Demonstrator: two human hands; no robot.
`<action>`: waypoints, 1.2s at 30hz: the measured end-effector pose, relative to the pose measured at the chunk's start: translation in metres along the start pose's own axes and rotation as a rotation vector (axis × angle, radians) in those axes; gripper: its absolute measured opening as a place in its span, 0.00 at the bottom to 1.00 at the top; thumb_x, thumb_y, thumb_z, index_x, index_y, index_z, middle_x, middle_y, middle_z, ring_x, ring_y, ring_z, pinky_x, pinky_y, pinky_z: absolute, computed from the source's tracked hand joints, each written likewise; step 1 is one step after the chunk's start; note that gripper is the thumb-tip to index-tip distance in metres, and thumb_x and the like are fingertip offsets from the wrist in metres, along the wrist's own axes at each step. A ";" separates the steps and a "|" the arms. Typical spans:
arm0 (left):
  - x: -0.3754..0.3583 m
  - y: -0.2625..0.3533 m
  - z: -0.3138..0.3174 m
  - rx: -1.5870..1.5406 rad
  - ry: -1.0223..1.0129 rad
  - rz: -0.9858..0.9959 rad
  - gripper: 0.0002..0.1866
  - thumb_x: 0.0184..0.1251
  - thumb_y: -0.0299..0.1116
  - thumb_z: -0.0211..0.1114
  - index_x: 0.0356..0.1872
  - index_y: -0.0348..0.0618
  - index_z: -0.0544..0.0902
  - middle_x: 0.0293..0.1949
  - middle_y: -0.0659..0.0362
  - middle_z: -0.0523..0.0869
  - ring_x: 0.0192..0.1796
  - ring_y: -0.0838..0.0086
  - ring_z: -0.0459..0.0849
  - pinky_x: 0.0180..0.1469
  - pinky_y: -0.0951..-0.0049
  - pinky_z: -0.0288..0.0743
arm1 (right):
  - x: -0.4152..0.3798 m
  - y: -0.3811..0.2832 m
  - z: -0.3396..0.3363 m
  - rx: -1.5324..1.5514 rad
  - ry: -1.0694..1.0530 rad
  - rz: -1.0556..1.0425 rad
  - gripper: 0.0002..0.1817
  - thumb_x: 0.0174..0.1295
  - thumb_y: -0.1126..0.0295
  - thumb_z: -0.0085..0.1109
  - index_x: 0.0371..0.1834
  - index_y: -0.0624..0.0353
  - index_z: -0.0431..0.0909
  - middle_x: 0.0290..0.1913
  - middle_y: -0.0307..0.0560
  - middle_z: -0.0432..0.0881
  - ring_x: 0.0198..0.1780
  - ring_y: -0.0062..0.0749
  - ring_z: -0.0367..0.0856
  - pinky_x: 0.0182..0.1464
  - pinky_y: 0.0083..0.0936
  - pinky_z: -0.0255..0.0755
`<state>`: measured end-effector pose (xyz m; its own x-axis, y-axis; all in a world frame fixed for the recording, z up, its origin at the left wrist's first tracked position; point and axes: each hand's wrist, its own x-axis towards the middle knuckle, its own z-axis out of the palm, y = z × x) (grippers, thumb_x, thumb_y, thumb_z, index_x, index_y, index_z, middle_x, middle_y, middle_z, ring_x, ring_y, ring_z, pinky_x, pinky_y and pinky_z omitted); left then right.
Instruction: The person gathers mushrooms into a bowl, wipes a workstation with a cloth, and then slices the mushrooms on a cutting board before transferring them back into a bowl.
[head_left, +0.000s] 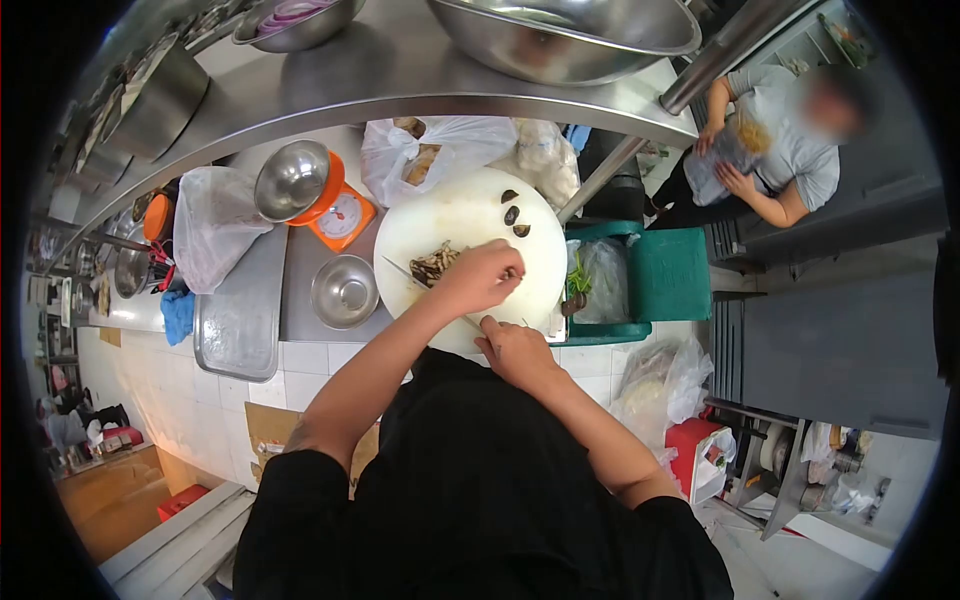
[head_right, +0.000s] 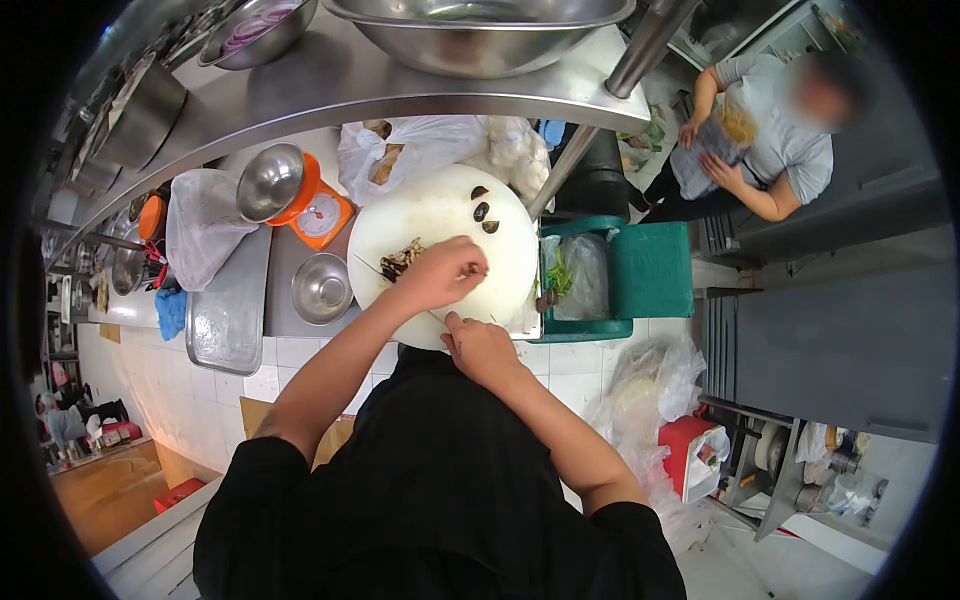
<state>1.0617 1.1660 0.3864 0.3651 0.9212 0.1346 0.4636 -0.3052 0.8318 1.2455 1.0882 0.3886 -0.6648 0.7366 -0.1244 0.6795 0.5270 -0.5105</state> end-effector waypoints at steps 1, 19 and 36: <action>-0.016 0.010 -0.020 -0.124 0.076 -0.053 0.10 0.72 0.23 0.76 0.52 0.42 0.91 0.45 0.56 0.89 0.44 0.69 0.93 0.46 0.69 0.86 | 0.000 -0.001 0.000 0.011 0.004 -0.012 0.13 0.79 0.62 0.66 0.51 0.61 0.78 0.35 0.60 0.92 0.38 0.59 0.94 0.41 0.53 0.87; -0.170 -0.037 -0.030 0.286 0.521 -0.118 0.14 0.65 0.17 0.74 0.51 0.43 0.93 0.56 0.54 0.90 0.54 0.56 0.92 0.54 0.59 0.88 | 0.017 -0.011 -0.023 0.038 -0.145 0.062 0.14 0.80 0.61 0.64 0.47 0.62 0.76 0.32 0.62 0.89 0.38 0.67 0.91 0.43 0.60 0.82; -0.148 -0.054 -0.024 0.460 0.449 -0.009 0.03 0.67 0.26 0.75 0.39 0.44 0.91 0.47 0.60 0.90 0.48 0.62 0.92 0.49 0.60 0.89 | 0.012 -0.021 -0.012 -0.083 -0.096 -0.020 0.12 0.81 0.63 0.61 0.51 0.61 0.74 0.31 0.62 0.90 0.35 0.64 0.92 0.40 0.59 0.84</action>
<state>0.9632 1.0516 0.3349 0.0317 0.9051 0.4240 0.8005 -0.2771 0.5315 1.2269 1.0905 0.4079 -0.7022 0.6838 -0.1980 0.6867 0.5772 -0.4419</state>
